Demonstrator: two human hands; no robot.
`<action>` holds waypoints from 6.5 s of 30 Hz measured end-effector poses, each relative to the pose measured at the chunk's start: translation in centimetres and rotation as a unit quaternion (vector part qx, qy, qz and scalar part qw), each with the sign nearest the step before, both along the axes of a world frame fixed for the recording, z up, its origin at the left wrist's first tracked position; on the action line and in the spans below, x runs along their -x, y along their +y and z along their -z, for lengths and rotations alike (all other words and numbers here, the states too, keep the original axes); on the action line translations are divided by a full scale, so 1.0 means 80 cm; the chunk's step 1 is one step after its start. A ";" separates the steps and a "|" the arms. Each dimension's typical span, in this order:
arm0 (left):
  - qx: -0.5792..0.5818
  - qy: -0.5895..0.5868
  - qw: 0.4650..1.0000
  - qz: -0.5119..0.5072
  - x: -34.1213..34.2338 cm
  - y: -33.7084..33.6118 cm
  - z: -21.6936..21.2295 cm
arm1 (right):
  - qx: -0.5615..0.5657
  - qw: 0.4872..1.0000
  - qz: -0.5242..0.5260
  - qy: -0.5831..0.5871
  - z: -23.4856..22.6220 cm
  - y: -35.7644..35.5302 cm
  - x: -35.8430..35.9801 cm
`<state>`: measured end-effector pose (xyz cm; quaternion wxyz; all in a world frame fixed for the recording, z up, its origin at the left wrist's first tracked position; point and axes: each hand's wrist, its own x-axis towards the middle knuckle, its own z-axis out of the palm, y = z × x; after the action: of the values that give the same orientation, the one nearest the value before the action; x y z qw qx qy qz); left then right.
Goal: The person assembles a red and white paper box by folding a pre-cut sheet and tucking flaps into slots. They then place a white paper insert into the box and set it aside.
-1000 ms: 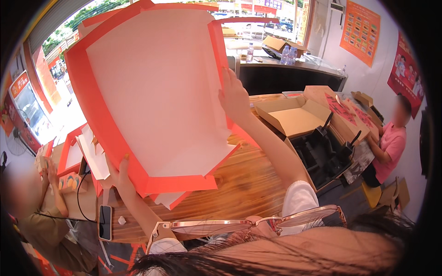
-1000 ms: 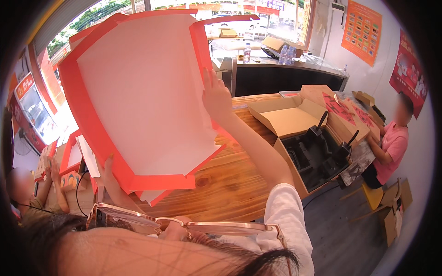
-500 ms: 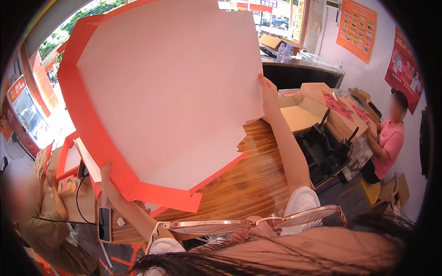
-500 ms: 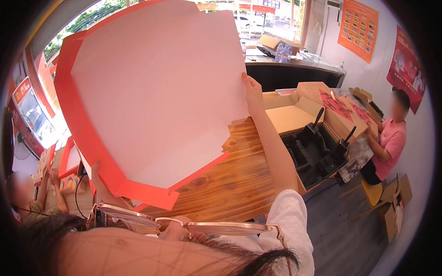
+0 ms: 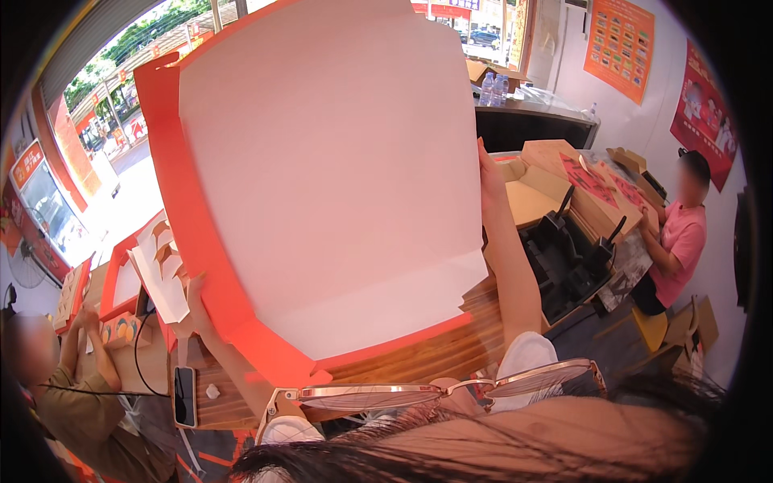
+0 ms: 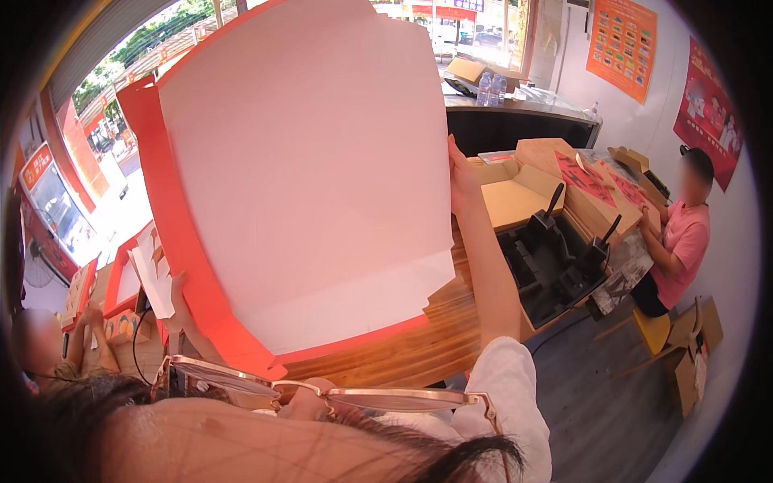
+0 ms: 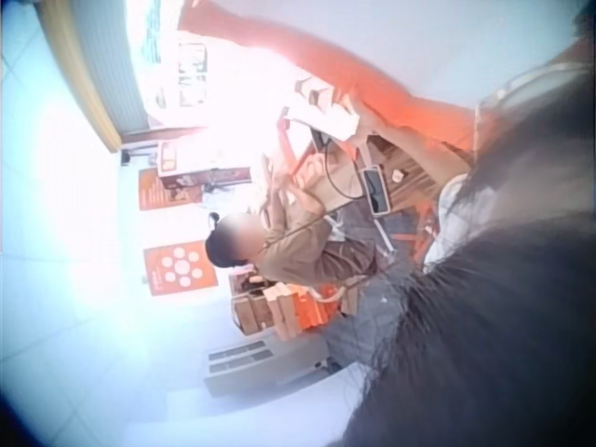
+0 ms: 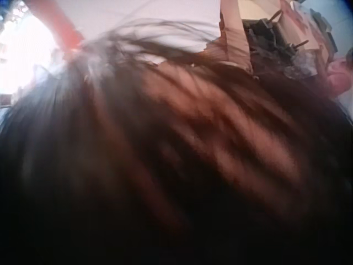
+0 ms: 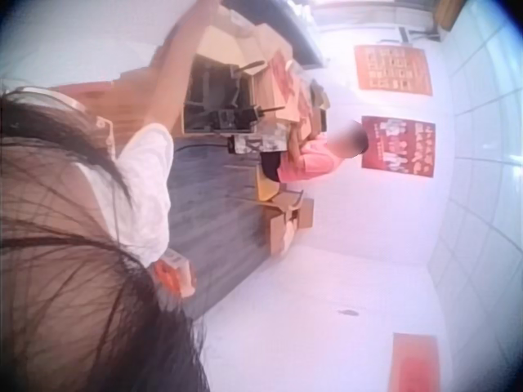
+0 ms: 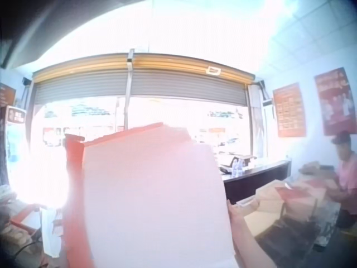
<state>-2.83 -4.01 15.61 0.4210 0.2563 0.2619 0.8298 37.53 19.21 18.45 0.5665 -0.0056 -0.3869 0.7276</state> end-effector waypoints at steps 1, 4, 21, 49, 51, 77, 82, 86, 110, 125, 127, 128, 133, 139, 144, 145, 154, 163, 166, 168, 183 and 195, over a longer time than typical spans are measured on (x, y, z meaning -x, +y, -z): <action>-0.001 -0.003 1.000 0.028 0.004 0.006 0.006 | 0.012 0.999 -0.033 0.015 0.006 0.007 -0.003; 0.003 0.030 0.999 0.016 0.012 0.024 0.021 | 0.041 0.994 -0.101 0.029 0.012 0.020 -0.005; 0.072 0.080 0.988 0.111 0.034 0.048 0.034 | 0.008 0.773 0.455 -0.442 0.018 0.007 -0.024; -0.022 -0.049 0.979 0.194 0.008 0.047 0.037 | 0.049 0.816 0.439 -0.372 -0.042 -0.051 -0.084; -0.015 -0.042 0.980 0.196 -0.002 0.046 0.029 | 0.039 0.838 0.439 -0.320 -0.035 -0.038 -0.103; 0.187 0.490 0.812 -0.256 -0.070 0.078 0.028 | -0.068 0.890 0.439 -0.104 -0.178 -0.240 -0.033; 0.120 0.492 0.842 -0.184 -0.049 0.071 0.025 | -0.077 0.885 0.446 -0.108 -0.182 -0.249 -0.032; 0.115 0.479 0.861 -0.125 -0.044 0.071 0.025 | -0.070 0.874 0.462 -0.134 -0.182 -0.239 -0.038; -0.132 0.177 0.915 0.338 -0.010 0.038 0.007 | -0.012 0.891 0.428 -0.149 -0.151 -0.181 -0.138; 0.105 0.474 0.869 0.093 -0.090 0.100 -0.067 | -0.168 0.695 0.675 -0.179 -0.238 -0.210 -0.119; 0.128 0.484 0.864 0.057 -0.103 0.127 -0.057 | -0.165 0.675 0.699 -0.170 -0.240 -0.224 -0.104; 0.139 0.489 0.860 0.037 -0.108 0.138 -0.052 | -0.164 0.665 0.710 -0.164 -0.240 -0.229 -0.101; 0.135 0.565 0.807 -0.106 -0.143 0.182 -0.033 | -0.107 0.750 0.638 -0.140 -0.237 -0.261 -0.119; 0.032 0.433 0.888 -0.150 -0.124 0.154 -0.026 | -0.077 0.818 0.561 -0.102 -0.207 -0.260 -0.149; 0.028 0.263 0.959 -0.106 -0.073 0.090 -0.025 | -0.020 0.885 0.452 -0.113 -0.165 -0.226 -0.181; 0.031 0.226 0.970 -0.084 -0.061 0.085 -0.021 | -0.011 0.883 0.453 -0.122 -0.157 -0.218 -0.194; -0.011 -0.043 0.986 0.160 -0.031 0.042 -0.001 | 0.038 0.923 0.349 -0.155 -0.078 -0.109 -0.214; -0.137 -0.100 0.961 0.217 -0.061 0.040 0.000 | 0.085 0.921 0.339 -0.170 0.028 -0.026 -0.232; -0.138 -0.079 0.958 0.238 -0.059 0.032 0.000 | 0.106 0.921 0.333 -0.171 0.042 -0.019 -0.225; -0.143 -0.122 0.936 0.297 -0.043 0.040 0.018 | 0.136 0.945 0.254 -0.157 0.023 -0.028 -0.221; 0.073 0.179 0.962 0.193 -0.079 0.069 0.020 | 0.103 0.937 0.293 -0.163 0.014 -0.106 -0.153; 0.108 0.023 0.967 0.230 -0.068 0.068 0.033 | 0.087 0.930 0.315 -0.168 0.008 -0.142 -0.124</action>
<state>2.61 1.46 12.94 0.6194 0.2816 0.2936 0.6715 47.46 7.85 17.82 0.6904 -0.2987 -0.3899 0.5311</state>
